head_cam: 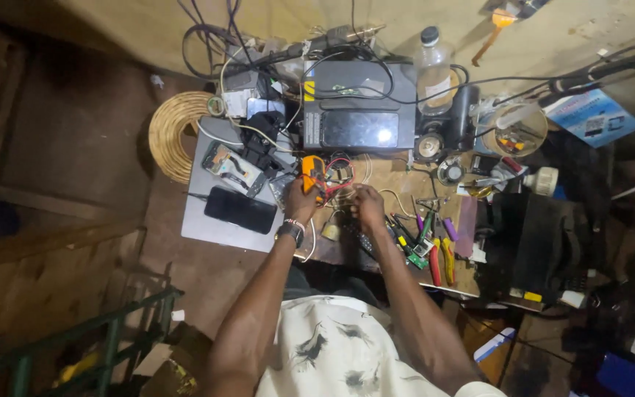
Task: The person walks to a cluttered workbench and begins working on a small electronic component. They use a multimeter to test the component and then use pliers to strip the ends of a wire.
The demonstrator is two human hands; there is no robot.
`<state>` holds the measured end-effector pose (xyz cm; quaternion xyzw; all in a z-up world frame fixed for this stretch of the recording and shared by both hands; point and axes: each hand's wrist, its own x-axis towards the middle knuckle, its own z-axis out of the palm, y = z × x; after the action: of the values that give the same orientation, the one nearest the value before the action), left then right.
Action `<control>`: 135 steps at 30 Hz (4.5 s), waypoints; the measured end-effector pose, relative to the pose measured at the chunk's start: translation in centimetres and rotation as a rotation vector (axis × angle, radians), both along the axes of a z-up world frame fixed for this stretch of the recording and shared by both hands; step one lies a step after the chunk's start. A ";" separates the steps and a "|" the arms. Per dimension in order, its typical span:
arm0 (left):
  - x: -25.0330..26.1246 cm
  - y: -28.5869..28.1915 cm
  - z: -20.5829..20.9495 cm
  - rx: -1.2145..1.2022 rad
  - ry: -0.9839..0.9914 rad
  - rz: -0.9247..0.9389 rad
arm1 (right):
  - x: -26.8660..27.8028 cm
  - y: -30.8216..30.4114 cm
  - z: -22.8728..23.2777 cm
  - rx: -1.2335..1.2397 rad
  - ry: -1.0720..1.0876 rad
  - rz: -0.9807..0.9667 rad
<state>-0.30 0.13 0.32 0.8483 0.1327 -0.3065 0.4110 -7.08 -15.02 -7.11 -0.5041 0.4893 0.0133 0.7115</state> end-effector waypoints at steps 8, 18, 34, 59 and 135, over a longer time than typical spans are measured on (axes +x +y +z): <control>-0.6 0.7 -2.1 0.090 0.016 -0.070 | -6.5 -2.7 3.6 0.275 -0.136 0.063; -0.8 -0.3 -6.9 0.144 -0.081 -0.092 | -11.7 -4.6 3.3 0.290 -0.148 0.011; -9.6 -7.1 11.1 -0.531 0.094 -0.143 | -10.5 -4.6 7.5 0.037 -0.530 0.311; -10.1 -6.3 16.3 -0.540 0.071 -0.155 | -14.1 -8.6 15.5 -0.755 -0.142 0.588; -9.5 -3.3 14.6 -0.673 0.029 0.127 | -14.6 -7.9 28.4 -0.628 -0.443 0.827</control>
<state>-9.81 -3.13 14.91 0.6506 0.0825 -0.3191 0.6842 -21.71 -22.93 21.25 -0.8321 0.0705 0.0389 0.5487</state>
